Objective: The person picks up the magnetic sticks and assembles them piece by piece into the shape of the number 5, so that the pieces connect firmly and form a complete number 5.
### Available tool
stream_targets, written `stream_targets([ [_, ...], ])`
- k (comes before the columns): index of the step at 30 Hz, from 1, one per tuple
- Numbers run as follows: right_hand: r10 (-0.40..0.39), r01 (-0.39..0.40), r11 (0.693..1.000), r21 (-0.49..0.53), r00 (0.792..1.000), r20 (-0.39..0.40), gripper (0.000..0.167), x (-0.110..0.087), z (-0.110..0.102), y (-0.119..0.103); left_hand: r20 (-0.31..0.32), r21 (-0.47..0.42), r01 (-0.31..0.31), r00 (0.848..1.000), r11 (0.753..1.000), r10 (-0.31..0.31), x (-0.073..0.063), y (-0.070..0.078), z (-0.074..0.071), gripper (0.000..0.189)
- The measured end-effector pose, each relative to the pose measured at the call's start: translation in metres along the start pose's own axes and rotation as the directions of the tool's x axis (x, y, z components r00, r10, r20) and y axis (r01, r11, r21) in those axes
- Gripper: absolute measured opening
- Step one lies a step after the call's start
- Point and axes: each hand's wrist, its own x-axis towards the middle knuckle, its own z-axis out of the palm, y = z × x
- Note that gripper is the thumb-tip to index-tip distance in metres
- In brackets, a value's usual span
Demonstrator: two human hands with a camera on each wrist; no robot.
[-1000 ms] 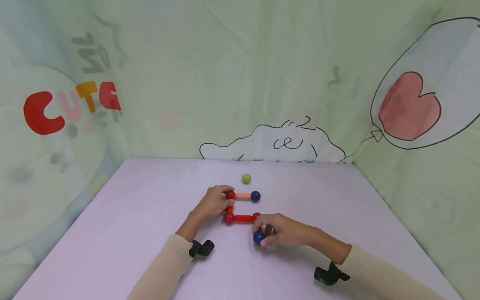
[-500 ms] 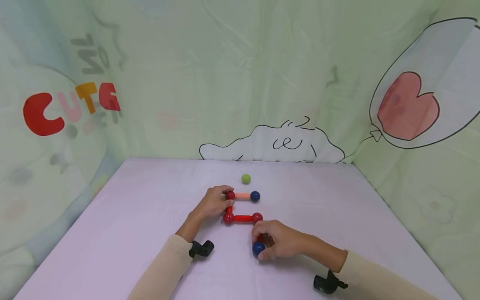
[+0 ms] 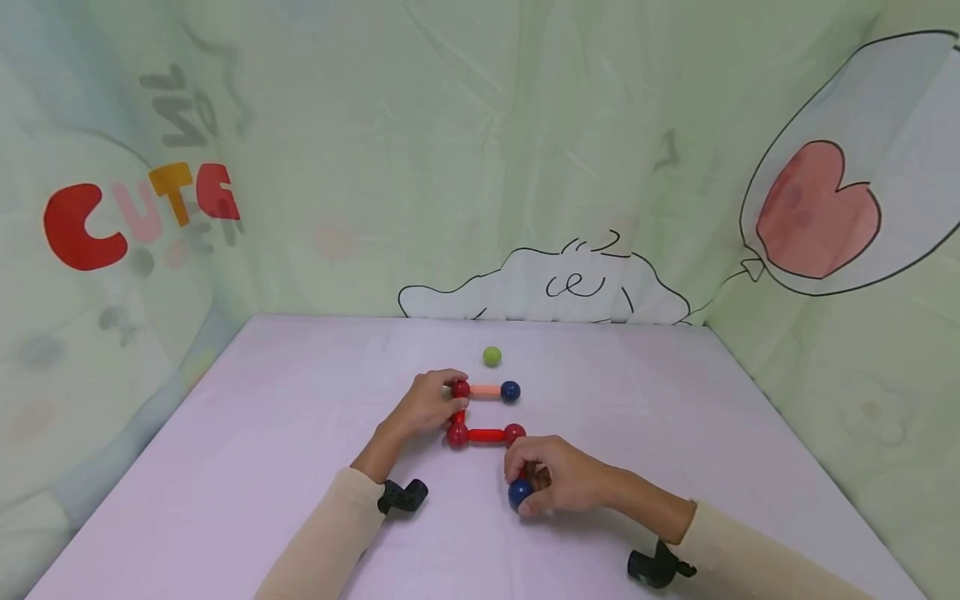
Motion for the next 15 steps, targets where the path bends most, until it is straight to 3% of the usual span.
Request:
stream_targets([
  [15,-0.043,0.042,0.998,-0.04,0.999,-0.022,0.026,-0.0012,0.0015,0.0015,0.004,-0.001,0.013,1.0,1.0,-0.013,0.0005,0.0003,-0.0002,0.045],
])
